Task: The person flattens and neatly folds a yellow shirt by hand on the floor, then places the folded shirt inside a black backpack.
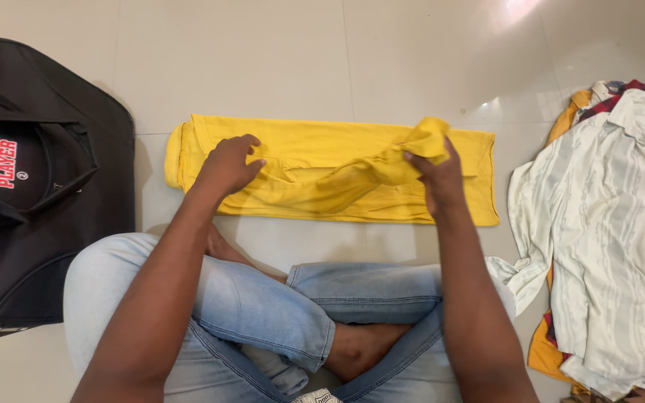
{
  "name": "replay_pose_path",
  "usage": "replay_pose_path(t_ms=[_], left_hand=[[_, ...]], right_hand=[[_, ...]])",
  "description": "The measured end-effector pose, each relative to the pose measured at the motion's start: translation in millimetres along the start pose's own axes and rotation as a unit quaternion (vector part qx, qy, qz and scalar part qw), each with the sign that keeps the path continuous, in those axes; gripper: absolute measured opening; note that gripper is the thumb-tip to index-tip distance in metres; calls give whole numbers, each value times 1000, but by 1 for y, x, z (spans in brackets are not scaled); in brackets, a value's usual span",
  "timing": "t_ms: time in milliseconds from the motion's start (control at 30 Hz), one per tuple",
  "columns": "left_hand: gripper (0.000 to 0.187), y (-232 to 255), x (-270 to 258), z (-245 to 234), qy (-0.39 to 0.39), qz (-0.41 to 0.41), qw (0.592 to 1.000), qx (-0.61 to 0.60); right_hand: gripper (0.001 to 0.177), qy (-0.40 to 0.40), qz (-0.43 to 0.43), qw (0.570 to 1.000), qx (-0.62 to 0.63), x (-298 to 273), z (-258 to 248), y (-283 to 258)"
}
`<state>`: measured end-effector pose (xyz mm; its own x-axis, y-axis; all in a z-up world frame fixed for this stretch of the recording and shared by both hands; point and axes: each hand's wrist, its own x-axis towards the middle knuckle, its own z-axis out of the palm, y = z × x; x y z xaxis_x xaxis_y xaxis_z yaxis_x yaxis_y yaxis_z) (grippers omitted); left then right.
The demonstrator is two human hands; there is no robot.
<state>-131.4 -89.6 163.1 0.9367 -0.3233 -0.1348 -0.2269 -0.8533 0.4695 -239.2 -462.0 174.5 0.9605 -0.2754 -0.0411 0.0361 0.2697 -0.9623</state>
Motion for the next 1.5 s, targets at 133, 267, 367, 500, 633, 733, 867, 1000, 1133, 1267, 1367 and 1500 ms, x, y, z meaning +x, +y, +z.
replay_pose_path(t_ms=[133,267,367,500,633,733,867,1000,1133,1267,1367,1500], left_hand=[[61,5,4,23,-63,57,995,45],[69,10,6,60,-56,138,989,8],[78,25,3,70,-19,216,969,-118],[85,69,-13,63,-68,222,922,-311],[52,87,-28,57,-118,174,909,-360],[28,89,-27,56,-121,144,911,-367],[21,88,-26,51,-105,124,923,-348],[21,93,-28,51,-82,157,958,-224],[29,98,-31,52,-128,179,951,-217],[57,68,-8,42,-157,207,947,-189],[74,31,13,25,-123,163,974,-101],[87,0,26,5,-202,3,969,143]], right_hand=[[54,-41,6,999,-11,4,7,10],[62,-72,1,997,1,0,12,4],[71,-118,28,992,44,-4,21,-4],[76,-162,41,985,47,-19,43,10],[63,-144,46,988,13,-21,46,27],[44,-147,57,986,-47,-19,42,33],[28,-136,-44,954,-265,-19,47,21],[44,-112,-305,806,-494,-34,62,-10],[19,-163,-293,746,-575,-46,73,-15],[17,-159,-182,834,-496,-46,58,-9],[18,-93,-186,904,-373,-30,23,-18],[14,39,-102,978,-175,-1,-37,-47]])
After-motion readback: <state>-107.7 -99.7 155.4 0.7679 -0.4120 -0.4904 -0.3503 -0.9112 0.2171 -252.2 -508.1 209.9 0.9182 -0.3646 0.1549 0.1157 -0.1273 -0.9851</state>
